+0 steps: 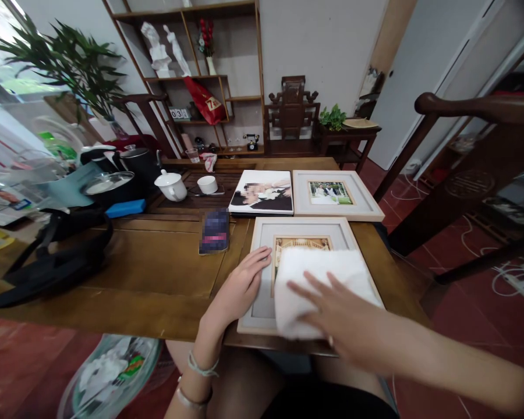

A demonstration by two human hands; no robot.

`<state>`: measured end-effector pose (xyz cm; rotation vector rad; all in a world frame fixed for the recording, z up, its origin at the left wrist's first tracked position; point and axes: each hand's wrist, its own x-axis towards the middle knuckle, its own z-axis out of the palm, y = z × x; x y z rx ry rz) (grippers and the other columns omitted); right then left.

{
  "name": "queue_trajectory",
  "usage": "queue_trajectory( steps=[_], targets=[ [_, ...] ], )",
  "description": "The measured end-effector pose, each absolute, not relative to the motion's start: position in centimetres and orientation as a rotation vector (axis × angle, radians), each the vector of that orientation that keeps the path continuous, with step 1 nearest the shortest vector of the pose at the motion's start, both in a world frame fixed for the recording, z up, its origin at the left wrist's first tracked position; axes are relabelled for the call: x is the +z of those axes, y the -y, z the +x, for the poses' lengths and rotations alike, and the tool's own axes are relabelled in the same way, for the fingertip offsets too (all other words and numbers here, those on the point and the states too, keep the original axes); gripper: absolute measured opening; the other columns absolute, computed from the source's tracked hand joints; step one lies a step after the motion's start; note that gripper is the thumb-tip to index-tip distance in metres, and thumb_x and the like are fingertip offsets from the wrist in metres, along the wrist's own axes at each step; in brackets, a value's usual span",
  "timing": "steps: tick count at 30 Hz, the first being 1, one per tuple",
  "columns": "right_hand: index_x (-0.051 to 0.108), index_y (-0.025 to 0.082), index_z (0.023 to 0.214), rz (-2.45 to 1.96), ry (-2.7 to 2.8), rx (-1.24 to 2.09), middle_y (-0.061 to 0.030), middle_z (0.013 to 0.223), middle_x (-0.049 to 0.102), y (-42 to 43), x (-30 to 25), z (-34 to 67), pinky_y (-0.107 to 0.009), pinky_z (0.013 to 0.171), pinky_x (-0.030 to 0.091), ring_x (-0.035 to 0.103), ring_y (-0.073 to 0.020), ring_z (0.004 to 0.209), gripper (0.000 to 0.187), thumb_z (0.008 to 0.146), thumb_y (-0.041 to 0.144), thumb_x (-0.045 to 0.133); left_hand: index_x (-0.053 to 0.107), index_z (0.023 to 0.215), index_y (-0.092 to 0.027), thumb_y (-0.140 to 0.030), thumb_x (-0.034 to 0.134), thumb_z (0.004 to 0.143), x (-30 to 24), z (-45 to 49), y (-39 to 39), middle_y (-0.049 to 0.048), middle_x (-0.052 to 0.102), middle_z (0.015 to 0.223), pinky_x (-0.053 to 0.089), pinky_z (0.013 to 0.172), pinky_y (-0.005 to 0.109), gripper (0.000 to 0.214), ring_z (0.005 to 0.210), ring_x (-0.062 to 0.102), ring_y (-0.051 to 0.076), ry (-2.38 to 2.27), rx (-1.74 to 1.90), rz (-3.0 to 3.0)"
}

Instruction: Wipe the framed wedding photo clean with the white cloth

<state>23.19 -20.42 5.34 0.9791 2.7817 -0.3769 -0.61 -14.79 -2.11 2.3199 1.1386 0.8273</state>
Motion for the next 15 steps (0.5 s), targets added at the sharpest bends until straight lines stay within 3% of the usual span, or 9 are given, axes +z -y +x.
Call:
queue_trajectory(
  steps=[3, 6, 12, 15],
  targets=[
    [0.054, 0.029, 0.127, 0.796, -2.865, -0.551, -0.0036, 0.155, 0.018, 23.0, 6.4, 23.2, -0.059, 0.108, 0.026, 0.015, -0.0342, 0.14, 0.058, 0.072, 0.01, 0.054, 0.055, 0.125, -0.019, -0.01, 0.036, 0.092, -2.2, -0.7, 14.8, 0.0073, 0.047, 0.142, 0.033, 0.114, 0.048, 0.039, 0.136, 0.037, 0.02, -1.13, 0.832, 2.329],
    [0.056, 0.03, 0.125, 0.951, -2.828, -0.484, -0.0013, 0.153, 0.024, 21.2, 6.0, 23.8, -0.059, 0.108, 0.025, 0.018, -0.0327, 0.14, 0.06, 0.07, 0.005, 0.051, 0.056, 0.124, -0.02, -0.01, 0.036, 0.092, -2.2, -0.7, 14.8, 0.0074, 0.048, 0.141, 0.034, 0.113, 0.048, 0.039, 0.135, 0.038, 0.02, -1.115, 0.861, 2.339],
    [0.057, 0.017, 0.126, 1.413, -2.68, 0.204, -0.0131, 0.151, 0.028, 12.7, 3.7, 24.0, -0.065, 0.103, 0.025, 0.021, -0.0423, 0.136, 0.058, 0.071, 0.002, 0.048, 0.057, 0.121, -0.018, -0.011, 0.036, 0.092, -2.3, -0.5, 14.8, 0.0095, 0.05, 0.139, 0.034, 0.113, 0.046, 0.035, 0.134, 0.04, 0.02, -1.12, 0.88, 2.324],
    [0.057, 0.015, 0.126, 1.284, -2.73, 0.232, -0.0177, 0.147, 0.034, 12.8, 3.6, 22.2, -0.061, 0.097, 0.035, 0.031, -0.046, 0.131, 0.053, 0.073, 0.008, 0.052, 0.057, 0.119, -0.017, -0.011, 0.036, 0.093, -2.2, -0.4, 14.9, 0.0105, 0.05, 0.138, 0.034, 0.114, 0.046, 0.034, 0.134, 0.04, 0.02, -1.134, 0.901, 2.314]
  ],
)
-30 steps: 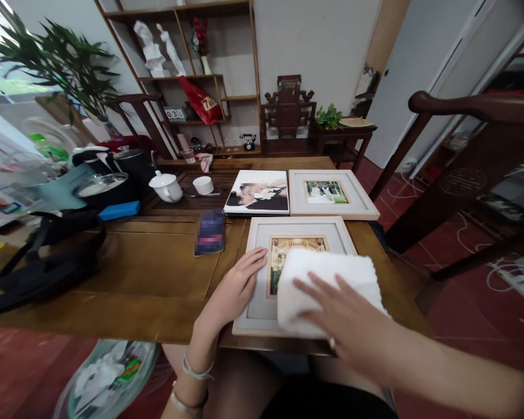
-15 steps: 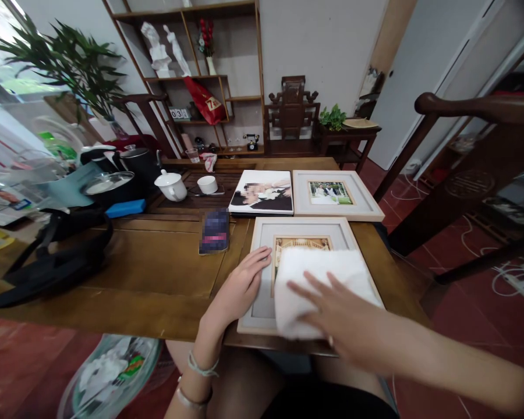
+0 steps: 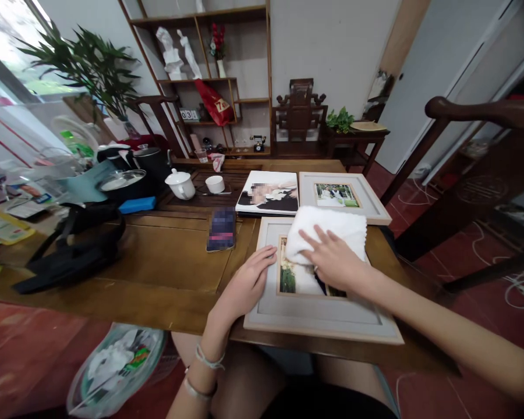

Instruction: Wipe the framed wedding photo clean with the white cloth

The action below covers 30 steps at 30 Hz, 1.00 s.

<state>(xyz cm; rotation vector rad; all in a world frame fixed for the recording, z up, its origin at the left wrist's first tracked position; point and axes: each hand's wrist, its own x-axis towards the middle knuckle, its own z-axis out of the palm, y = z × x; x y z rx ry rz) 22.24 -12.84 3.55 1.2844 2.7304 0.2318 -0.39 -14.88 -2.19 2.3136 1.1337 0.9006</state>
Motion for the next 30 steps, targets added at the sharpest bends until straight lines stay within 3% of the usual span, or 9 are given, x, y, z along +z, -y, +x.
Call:
queue_trajectory(
  steps=[5, 8, 13, 18, 22, 24, 26, 28, 30],
  targets=[
    [0.063, 0.016, 0.116, 0.899, -2.911, -0.001, -0.0243, 0.137, 0.046, 19.7, 4.6, 18.5, -0.053, 0.085, 0.047, 0.049, -0.0435, 0.118, 0.041, 0.076, 0.024, 0.058, 0.06, 0.116, -0.018, -0.014, 0.035, 0.094, -1.8, -0.3, 15.0, 0.0087, 0.051, 0.137, 0.033, 0.114, 0.046, 0.033, 0.133, 0.041, 0.02, -1.163, 0.872, 2.269],
    [0.066, 0.015, 0.11, 0.747, -2.967, -0.072, -0.0244, 0.137, 0.046, 22.6, 5.2, 17.5, -0.057, 0.088, 0.044, 0.048, -0.045, 0.118, 0.037, 0.077, 0.028, 0.058, 0.058, 0.121, -0.019, -0.018, 0.034, 0.096, -1.6, -0.4, 14.9, 0.0087, 0.051, 0.138, 0.033, 0.113, 0.047, 0.035, 0.133, 0.041, 0.021, -1.137, 0.856, 2.263],
    [0.065, 0.016, 0.111, 0.973, -2.946, -0.119, -0.0196, 0.139, 0.046, 21.9, 4.8, 17.6, -0.059, 0.097, 0.038, 0.042, -0.0428, 0.125, 0.033, 0.081, 0.027, 0.055, 0.056, 0.125, -0.019, -0.02, 0.034, 0.096, -1.6, -0.5, 14.8, 0.0083, 0.051, 0.139, 0.033, 0.114, 0.046, 0.036, 0.133, 0.041, 0.021, -1.144, 0.847, 2.258],
    [0.066, 0.014, 0.108, 0.803, -3.011, -0.129, -0.021, 0.137, 0.047, 22.0, 5.0, 19.1, -0.052, 0.096, 0.04, 0.044, -0.0394, 0.124, 0.032, 0.08, 0.022, 0.054, 0.052, 0.129, -0.02, -0.018, 0.034, 0.095, -1.8, -0.4, 14.9, 0.0075, 0.051, 0.139, 0.032, 0.114, 0.045, 0.039, 0.133, 0.041, 0.019, -1.188, 0.861, 2.265],
    [0.069, 0.021, 0.095, 0.705, -2.897, -0.57, -0.0075, 0.102, 0.069, 21.1, 9.3, 22.4, -0.034, 0.08, 0.05, 0.063, -0.0241, 0.094, 0.026, 0.076, 0.015, 0.053, 0.053, 0.129, -0.02, -0.017, 0.04, 0.093, -2.1, -0.4, 14.9, 0.0072, 0.048, 0.141, 0.031, 0.114, 0.047, 0.039, 0.135, 0.039, 0.02, -1.197, 0.853, 2.312],
    [0.07, 0.023, 0.088, 0.641, -2.855, -0.856, 0.0, 0.081, 0.069, 19.1, 11.9, 24.3, -0.026, 0.071, 0.049, 0.063, -0.0163, 0.078, 0.031, 0.074, 0.006, 0.047, 0.055, 0.127, -0.022, -0.016, 0.042, 0.092, -2.1, -0.4, 14.9, 0.0067, 0.048, 0.141, 0.033, 0.113, 0.047, 0.038, 0.134, 0.039, 0.022, -1.17, 0.857, 2.336],
    [0.068, 0.019, 0.087, 0.747, -2.997, -1.011, 0.0002, 0.077, 0.067, 16.5, 13.6, 25.9, -0.025, 0.068, 0.048, 0.061, -0.0152, 0.074, 0.033, 0.075, 0.006, 0.04, 0.058, 0.125, -0.023, -0.014, 0.043, 0.091, -2.0, -0.4, 14.9, 0.0064, 0.05, 0.139, 0.035, 0.112, 0.047, 0.039, 0.133, 0.041, 0.023, -1.141, 0.86, 2.35],
    [0.066, 0.016, 0.087, 1.06, -3.254, -0.949, -0.0012, 0.078, 0.066, 13.9, 13.9, 26.4, -0.028, 0.067, 0.048, 0.06, -0.0164, 0.073, 0.032, 0.077, 0.008, 0.036, 0.058, 0.125, -0.023, -0.013, 0.043, 0.09, -1.9, -0.4, 14.8, 0.0065, 0.054, 0.136, 0.037, 0.11, 0.047, 0.039, 0.131, 0.044, 0.023, -1.126, 0.87, 2.353],
    [0.065, 0.015, 0.091, 1.33, -3.453, -0.607, -0.0039, 0.087, 0.067, 11.7, 12.9, 25.8, -0.033, 0.072, 0.048, 0.06, -0.0198, 0.079, 0.033, 0.075, 0.008, 0.036, 0.057, 0.126, -0.023, -0.013, 0.043, 0.09, -2.0, -0.4, 14.8, 0.0064, 0.054, 0.135, 0.037, 0.11, 0.048, 0.04, 0.131, 0.044, 0.023, -1.119, 0.882, 2.352]
  ],
)
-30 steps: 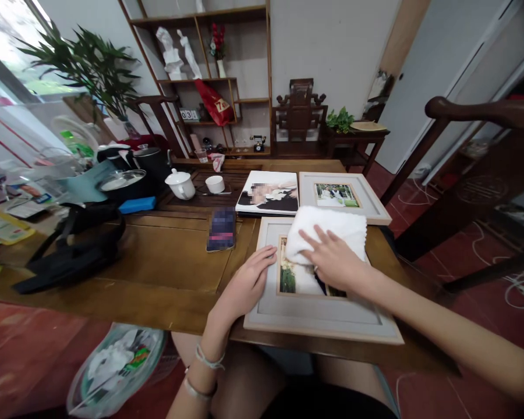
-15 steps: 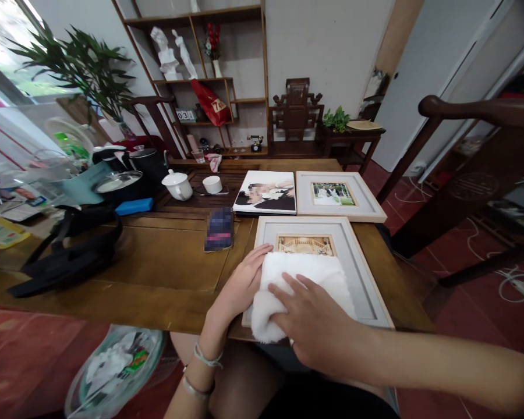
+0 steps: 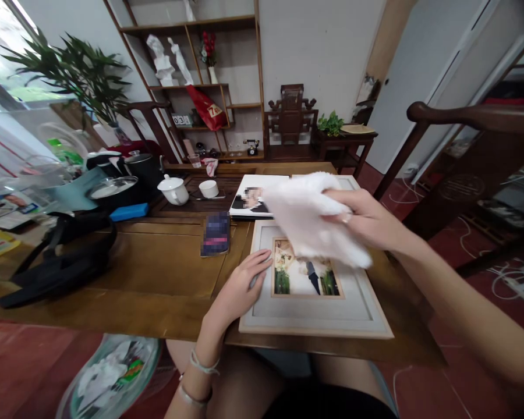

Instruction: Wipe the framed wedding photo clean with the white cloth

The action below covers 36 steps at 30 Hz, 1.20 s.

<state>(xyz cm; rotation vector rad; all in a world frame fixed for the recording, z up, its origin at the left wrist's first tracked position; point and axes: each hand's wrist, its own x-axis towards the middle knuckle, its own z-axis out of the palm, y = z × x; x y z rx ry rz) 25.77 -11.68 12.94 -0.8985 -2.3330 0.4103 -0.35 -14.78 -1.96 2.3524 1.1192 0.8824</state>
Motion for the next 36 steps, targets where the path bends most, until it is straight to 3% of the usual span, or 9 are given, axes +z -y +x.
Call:
queue_trajectory(
  steps=[2, 4, 6, 12, 18, 25, 27, 31, 36],
  targets=[
    [0.064, 0.015, 0.098, -0.893, 2.378, 0.094, -0.009, 0.107, 0.065, 10.0, 11.0, 24.1, -0.042, 0.086, 0.044, 0.057, -0.0257, 0.1, 0.039, 0.07, 0.005, 0.039, 0.056, 0.127, -0.023, -0.013, 0.042, 0.09, -2.0, -0.4, 14.7, 0.0062, 0.053, 0.136, 0.036, 0.111, 0.049, 0.041, 0.132, 0.043, 0.022, -1.115, 0.888, 2.355],
    [0.063, 0.014, 0.105, -0.811, 2.577, -0.132, -0.0142, 0.132, 0.052, 8.9, 8.7, 22.0, -0.05, 0.102, 0.031, 0.04, -0.0302, 0.127, 0.044, 0.067, 0.003, 0.044, 0.056, 0.127, -0.023, -0.012, 0.041, 0.09, -2.1, -0.4, 14.7, 0.0065, 0.054, 0.136, 0.035, 0.111, 0.05, 0.041, 0.132, 0.042, 0.022, -1.128, 0.865, 2.363],
    [0.06, 0.014, 0.111, -0.728, 2.766, -0.183, -0.0157, 0.138, 0.047, 8.1, 6.4, 20.1, -0.05, 0.109, 0.022, 0.027, -0.028, 0.136, 0.045, 0.069, 0.004, 0.046, 0.057, 0.126, -0.021, -0.01, 0.039, 0.09, -2.0, -0.4, 14.7, 0.0072, 0.055, 0.135, 0.035, 0.111, 0.049, 0.042, 0.132, 0.042, 0.022, -1.153, 0.831, 2.372],
    [0.054, 0.01, 0.115, -0.732, 2.885, -0.027, -0.0221, 0.133, 0.049, 7.3, 3.4, 18.8, -0.046, 0.107, 0.027, 0.036, -0.025, 0.131, 0.041, 0.075, 0.004, 0.045, 0.057, 0.127, -0.02, -0.004, 0.036, 0.086, -1.9, -0.4, 14.6, 0.0064, 0.053, 0.136, 0.034, 0.112, 0.048, 0.049, 0.132, 0.041, 0.022, -1.159, 0.796, 2.394],
    [0.057, 0.014, 0.11, -0.856, 2.965, 0.04, -0.0175, 0.129, 0.054, 8.8, 5.1, 22.6, -0.047, 0.105, 0.03, 0.044, -0.0249, 0.124, 0.046, 0.069, -0.002, 0.042, 0.058, 0.126, -0.019, -0.004, 0.036, 0.086, -2.2, -0.5, 14.7, 0.0078, 0.052, 0.137, 0.034, 0.112, 0.049, 0.048, 0.133, 0.041, 0.022, -1.146, 0.828, 2.368],
    [0.065, 0.018, 0.089, -1.239, 2.992, 0.046, -0.0093, 0.1, 0.066, 10.9, 6.7, 28.9, -0.04, 0.082, 0.046, 0.061, -0.025, 0.097, 0.043, 0.062, -0.002, 0.039, 0.055, 0.128, -0.02, -0.004, 0.036, 0.087, -2.2, -0.5, 14.8, 0.0058, 0.048, 0.141, 0.031, 0.115, 0.047, 0.049, 0.135, 0.038, 0.02, -1.161, 0.795, 2.328],
    [0.065, 0.016, 0.097, -1.307, 2.953, -0.066, -0.0132, 0.111, 0.064, 12.1, 6.0, 29.4, -0.045, 0.088, 0.045, 0.057, -0.0289, 0.109, 0.046, 0.063, -0.002, 0.041, 0.055, 0.128, -0.019, -0.005, 0.036, 0.087, -2.1, -0.5, 14.8, 0.0063, 0.048, 0.141, 0.03, 0.115, 0.046, 0.048, 0.136, 0.037, 0.019, -1.168, 0.787, 2.327],
    [0.063, 0.014, 0.109, -1.229, 2.965, -0.115, -0.0184, 0.14, 0.045, 17.5, 4.4, 27.9, -0.052, 0.099, 0.038, 0.038, -0.0361, 0.13, 0.049, 0.065, 0.001, 0.047, 0.056, 0.128, -0.018, -0.004, 0.036, 0.087, -2.0, -0.4, 14.9, 0.0069, 0.049, 0.14, 0.031, 0.115, 0.044, 0.048, 0.135, 0.038, 0.019, -1.165, 0.807, 2.328],
    [0.063, 0.026, 0.11, -0.982, 2.98, 0.15, -0.0137, 0.144, 0.041, 24.8, 4.6, 25.4, -0.05, 0.094, 0.044, 0.042, -0.0362, 0.128, 0.046, 0.065, 0.016, 0.06, 0.057, 0.126, -0.019, -0.003, 0.037, 0.085, -2.1, -0.4, 14.8, 0.0066, 0.05, 0.14, 0.031, 0.115, 0.045, 0.048, 0.135, 0.038, 0.02, -1.16, 0.81, 2.338]
  ],
)
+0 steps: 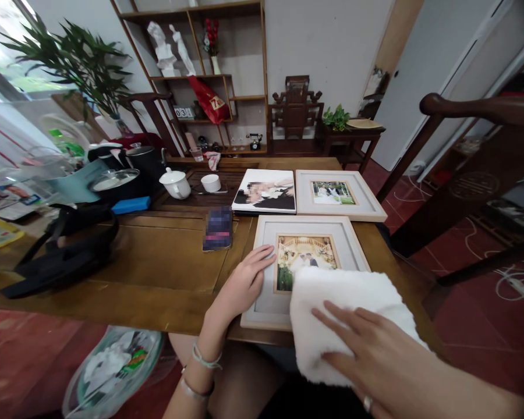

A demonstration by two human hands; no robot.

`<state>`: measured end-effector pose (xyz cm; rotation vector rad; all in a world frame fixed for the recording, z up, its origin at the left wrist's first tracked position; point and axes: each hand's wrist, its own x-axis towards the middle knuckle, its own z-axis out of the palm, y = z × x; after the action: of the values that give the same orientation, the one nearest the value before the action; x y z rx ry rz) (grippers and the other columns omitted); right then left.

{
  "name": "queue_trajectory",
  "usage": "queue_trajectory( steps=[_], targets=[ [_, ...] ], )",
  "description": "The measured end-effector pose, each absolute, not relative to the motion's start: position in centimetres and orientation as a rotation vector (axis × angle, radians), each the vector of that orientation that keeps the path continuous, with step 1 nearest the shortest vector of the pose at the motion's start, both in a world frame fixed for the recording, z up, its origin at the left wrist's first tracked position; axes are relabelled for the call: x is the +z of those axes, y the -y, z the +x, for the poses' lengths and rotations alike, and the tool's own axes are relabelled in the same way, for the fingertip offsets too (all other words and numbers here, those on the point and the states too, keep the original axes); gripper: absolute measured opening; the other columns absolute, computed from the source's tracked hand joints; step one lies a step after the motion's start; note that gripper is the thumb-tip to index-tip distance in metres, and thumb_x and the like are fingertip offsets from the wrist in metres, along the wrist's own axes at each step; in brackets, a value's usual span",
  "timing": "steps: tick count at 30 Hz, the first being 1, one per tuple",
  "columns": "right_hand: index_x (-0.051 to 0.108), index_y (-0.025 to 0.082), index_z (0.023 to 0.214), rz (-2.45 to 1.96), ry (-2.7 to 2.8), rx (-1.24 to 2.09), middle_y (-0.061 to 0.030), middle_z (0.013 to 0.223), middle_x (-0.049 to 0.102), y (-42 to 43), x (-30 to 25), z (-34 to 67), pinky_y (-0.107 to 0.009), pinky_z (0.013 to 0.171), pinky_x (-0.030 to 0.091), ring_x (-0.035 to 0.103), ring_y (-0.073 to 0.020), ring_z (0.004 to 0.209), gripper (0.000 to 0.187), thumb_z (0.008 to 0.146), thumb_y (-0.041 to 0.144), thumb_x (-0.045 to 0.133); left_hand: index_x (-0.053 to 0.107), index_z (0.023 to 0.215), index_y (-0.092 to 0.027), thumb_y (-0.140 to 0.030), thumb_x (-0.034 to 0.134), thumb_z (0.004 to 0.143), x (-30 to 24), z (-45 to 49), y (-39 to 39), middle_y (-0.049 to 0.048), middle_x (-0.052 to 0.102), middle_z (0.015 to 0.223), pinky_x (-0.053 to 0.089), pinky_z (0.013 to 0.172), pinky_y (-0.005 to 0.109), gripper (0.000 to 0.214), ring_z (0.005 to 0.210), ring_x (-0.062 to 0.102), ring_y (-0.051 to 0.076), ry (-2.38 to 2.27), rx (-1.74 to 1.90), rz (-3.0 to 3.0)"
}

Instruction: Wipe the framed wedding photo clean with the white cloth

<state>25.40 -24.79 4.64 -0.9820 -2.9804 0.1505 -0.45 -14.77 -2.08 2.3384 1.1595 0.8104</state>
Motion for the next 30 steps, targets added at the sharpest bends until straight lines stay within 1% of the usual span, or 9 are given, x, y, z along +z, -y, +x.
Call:
queue_trajectory(
  steps=[4, 8, 11, 14, 19, 23, 25, 27, 30],
  targets=[
    [0.062, 0.028, 0.111, -1.071, 2.901, 0.083, -0.0093, 0.147, 0.039, 23.7, 3.2, 25.6, -0.054, 0.101, 0.036, 0.033, -0.0363, 0.133, 0.048, 0.065, 0.016, 0.063, 0.058, 0.125, -0.018, -0.003, 0.038, 0.085, -2.1, -0.5, 14.7, 0.0073, 0.05, 0.139, 0.032, 0.115, 0.045, 0.047, 0.135, 0.039, 0.02, -1.166, 0.803, 2.339],
    [0.062, 0.022, 0.116, -1.337, 2.775, -0.251, -0.0126, 0.144, 0.041, 17.7, 1.7, 27.5, -0.057, 0.105, 0.028, 0.029, -0.0397, 0.134, 0.052, 0.066, 0.007, 0.061, 0.058, 0.126, -0.019, -0.003, 0.037, 0.085, -2.0, -0.5, 14.8, 0.0063, 0.05, 0.14, 0.032, 0.114, 0.045, 0.048, 0.135, 0.039, 0.02, -1.161, 0.791, 2.348],
    [0.058, 0.017, 0.121, -1.461, 2.692, -0.491, -0.0168, 0.143, 0.041, 13.1, 2.1, 29.1, -0.057, 0.102, 0.032, 0.033, -0.041, 0.132, 0.053, 0.07, 0.003, 0.056, 0.058, 0.125, -0.02, -0.003, 0.038, 0.085, -2.0, -0.5, 14.7, 0.0056, 0.05, 0.14, 0.033, 0.114, 0.046, 0.048, 0.135, 0.039, 0.02, -1.164, 0.791, 2.348],
    [0.056, 0.015, 0.123, -1.418, 2.748, -0.588, -0.017, 0.145, 0.038, 10.5, 2.8, 30.0, -0.054, 0.094, 0.04, 0.035, -0.0408, 0.13, 0.055, 0.072, -0.004, 0.047, 0.058, 0.125, -0.019, -0.003, 0.037, 0.085, -2.1, -0.6, 14.7, 0.0062, 0.049, 0.14, 0.032, 0.114, 0.046, 0.048, 0.135, 0.039, 0.02, -1.166, 0.787, 2.354],
    [0.058, 0.02, 0.12, -1.197, 2.94, -0.37, -0.0122, 0.146, 0.038, 14.5, 3.0, 28.4, -0.05, 0.09, 0.044, 0.04, -0.0378, 0.128, 0.062, 0.063, -0.004, 0.05, 0.057, 0.125, -0.02, -0.003, 0.037, 0.085, -2.2, -0.6, 14.7, 0.0063, 0.05, 0.14, 0.033, 0.113, 0.048, 0.048, 0.135, 0.039, 0.02, -1.141, 0.821, 2.36],
    [0.059, 0.025, 0.118, -1.049, 2.992, -0.121, -0.0127, 0.143, 0.043, 21.9, 3.0, 26.3, -0.048, 0.084, 0.048, 0.05, -0.0384, 0.119, 0.058, 0.061, 0.013, 0.065, 0.057, 0.126, -0.019, -0.002, 0.036, 0.086, -2.2, -0.5, 14.7, 0.0071, 0.049, 0.14, 0.033, 0.114, 0.048, 0.048, 0.135, 0.038, 0.02, -1.146, 0.802, 2.364],
    [0.061, 0.028, 0.115, -1.02, 2.944, -0.048, -0.0111, 0.143, 0.044, 24.1, 3.0, 25.8, -0.049, 0.083, 0.048, 0.05, -0.0386, 0.117, 0.056, 0.06, 0.021, 0.068, 0.057, 0.125, -0.019, -0.002, 0.037, 0.086, -2.1, -0.5, 14.7, 0.0072, 0.049, 0.14, 0.032, 0.114, 0.048, 0.048, 0.135, 0.038, 0.02, -1.15, 0.792, 2.36],
    [0.062, 0.03, 0.112, -1.05, 2.896, -0.054, -0.0084, 0.142, 0.046, 24.0, 2.7, 25.8, -0.052, 0.086, 0.046, 0.048, -0.0379, 0.12, 0.049, 0.063, 0.021, 0.066, 0.057, 0.125, -0.02, -0.002, 0.037, 0.085, -2.1, -0.5, 14.7, 0.0067, 0.049, 0.14, 0.032, 0.114, 0.048, 0.048, 0.135, 0.038, 0.02, -1.138, 0.803, 2.357],
    [0.067, 0.027, 0.105, -1.194, 2.846, -0.213, -0.0075, 0.141, 0.047, 20.4, 2.1, 26.9, -0.058, 0.095, 0.038, 0.039, -0.0391, 0.128, 0.042, 0.067, 0.011, 0.059, 0.058, 0.124, -0.021, -0.002, 0.037, 0.086, -2.2, -0.6, 14.6, 0.0064, 0.05, 0.139, 0.034, 0.113, 0.049, 0.047, 0.134, 0.04, 0.021, -1.112, 0.839, 2.354]
  ],
)
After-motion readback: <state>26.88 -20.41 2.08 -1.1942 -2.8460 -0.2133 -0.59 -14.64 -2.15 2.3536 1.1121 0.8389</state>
